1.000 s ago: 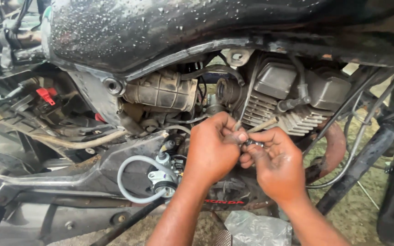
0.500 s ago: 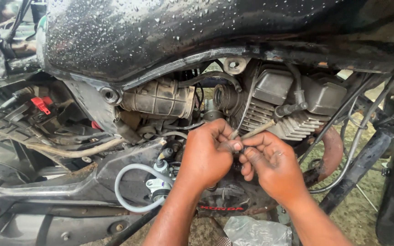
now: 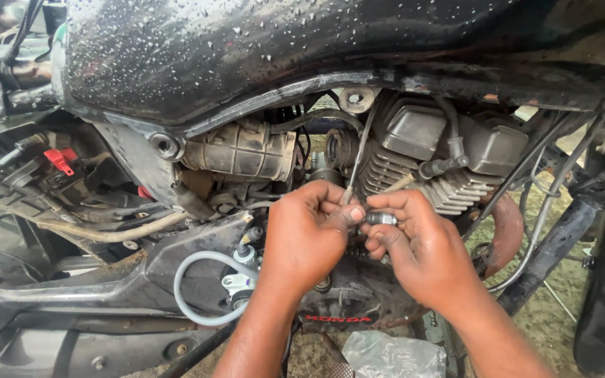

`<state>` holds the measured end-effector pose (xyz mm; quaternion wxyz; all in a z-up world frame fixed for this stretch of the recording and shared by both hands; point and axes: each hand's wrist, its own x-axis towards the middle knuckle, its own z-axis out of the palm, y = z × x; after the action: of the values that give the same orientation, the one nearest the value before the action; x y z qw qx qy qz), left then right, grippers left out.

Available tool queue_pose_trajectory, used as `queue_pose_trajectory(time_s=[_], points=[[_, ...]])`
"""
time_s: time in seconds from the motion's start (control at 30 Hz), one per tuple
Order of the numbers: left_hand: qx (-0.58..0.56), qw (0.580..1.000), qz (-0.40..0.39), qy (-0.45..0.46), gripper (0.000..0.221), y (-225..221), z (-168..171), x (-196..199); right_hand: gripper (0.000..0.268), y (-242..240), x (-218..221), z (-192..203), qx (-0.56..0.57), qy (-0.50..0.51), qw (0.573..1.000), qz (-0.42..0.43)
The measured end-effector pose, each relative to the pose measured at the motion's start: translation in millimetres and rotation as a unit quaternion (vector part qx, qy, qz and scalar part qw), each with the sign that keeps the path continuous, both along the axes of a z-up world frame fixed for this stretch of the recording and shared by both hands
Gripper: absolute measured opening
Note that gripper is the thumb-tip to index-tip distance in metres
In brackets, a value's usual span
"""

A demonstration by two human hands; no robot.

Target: The recorder is replacing and adjusting components of a motorcycle carburetor.

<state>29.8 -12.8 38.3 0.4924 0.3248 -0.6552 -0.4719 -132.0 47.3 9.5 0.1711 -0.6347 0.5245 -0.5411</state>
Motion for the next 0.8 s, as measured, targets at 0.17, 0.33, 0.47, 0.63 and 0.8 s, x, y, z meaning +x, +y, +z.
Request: queue_pose_trajectory(time_s=[0.17,0.33,0.47,0.63,0.8], points=[[-0.061,0.996,0.04,-0.041,0.02,1.3,1.0,4.1,0.027,1.2,-3.5,3.0,0.023,0.049,0.999,0.002],[-0.155,0.982,0.069,-0.078,0.04,13.8,15.5,11.9,0.023,3.4,-5.2,5.0,-0.013,0.09,0.996,-0.016],[-0.375,0.927,-0.005,-0.014,0.042,9.4,12.7,22.8,0.023,4.5,-7.9,4.7,0.005,0.073,0.997,-0.015],[-0.462,0.872,0.045,-0.158,0.043,6.2,12.6,29.1,0.026,3.6,-7.8,3.1,0.032,-0.031,0.996,0.078],[-0.472,0.839,0.085,-0.258,0.021,-2.6,13.6,24.8,0.026,2.4,-7.5,7.2,0.007,0.032,0.999,0.032]])
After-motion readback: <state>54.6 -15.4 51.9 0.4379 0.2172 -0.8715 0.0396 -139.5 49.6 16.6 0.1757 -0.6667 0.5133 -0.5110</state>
